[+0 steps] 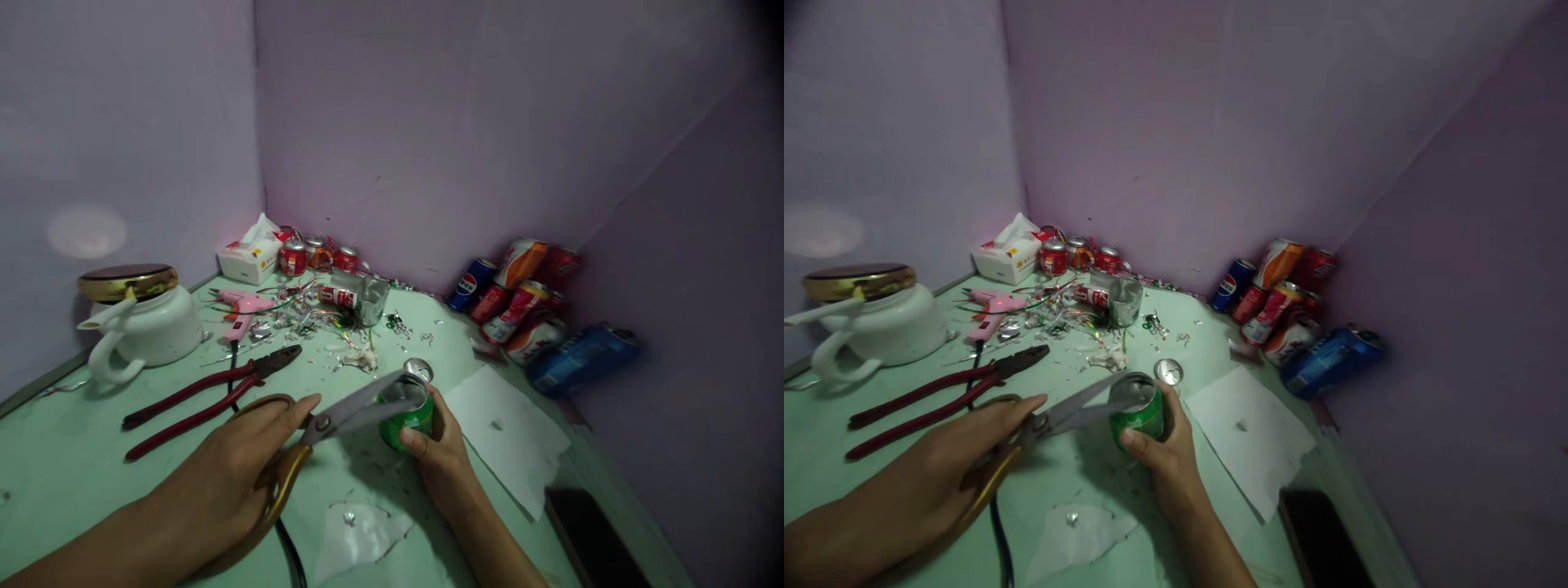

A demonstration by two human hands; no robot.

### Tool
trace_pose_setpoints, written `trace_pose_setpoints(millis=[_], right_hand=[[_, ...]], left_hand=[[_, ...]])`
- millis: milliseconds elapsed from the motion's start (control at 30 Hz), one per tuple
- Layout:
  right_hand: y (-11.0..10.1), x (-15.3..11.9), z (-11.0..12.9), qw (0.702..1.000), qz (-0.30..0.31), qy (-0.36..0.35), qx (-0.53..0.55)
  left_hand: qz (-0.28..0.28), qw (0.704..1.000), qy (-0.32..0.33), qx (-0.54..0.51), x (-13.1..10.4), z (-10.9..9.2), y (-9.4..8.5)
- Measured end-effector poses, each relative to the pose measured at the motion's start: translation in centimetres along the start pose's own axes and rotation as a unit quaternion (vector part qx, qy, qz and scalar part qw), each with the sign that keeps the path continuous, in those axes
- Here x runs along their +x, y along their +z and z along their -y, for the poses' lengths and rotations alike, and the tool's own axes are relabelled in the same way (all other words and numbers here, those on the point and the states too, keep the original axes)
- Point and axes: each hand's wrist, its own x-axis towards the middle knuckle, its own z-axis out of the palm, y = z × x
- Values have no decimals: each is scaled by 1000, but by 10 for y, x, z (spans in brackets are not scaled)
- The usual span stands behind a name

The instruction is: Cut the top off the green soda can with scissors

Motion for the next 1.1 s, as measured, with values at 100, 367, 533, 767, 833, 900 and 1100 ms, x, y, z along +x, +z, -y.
trace_pose_setpoints(millis=[100, 367, 533, 767, 833, 900, 1100], right_hand=[[1, -2, 0, 999, 43, -8, -24], [15, -10, 7, 990, 55, -13, -132], [18, -12, 6, 991, 55, 3, -123], [19, -12, 4, 991, 50, 2, -125], [19, -13, 5, 990, 45, -1, -134], [20, -13, 6, 989, 44, 0, -142], [17, -13, 4, 992, 41, 9, -120]], left_hand=[[0, 995, 63, 80, -3, -1, 7], [6, 993, 50, 108, -8, -6, 17], [27, 991, 48, 124, -7, -9, 15], [19, 982, 77, 172, -9, -2, 23], [12, 978, 83, 190, -10, 1, 25], [20, 977, 87, 195, -10, 2, 25], [40, 979, 60, 191, -12, -2, 21]])
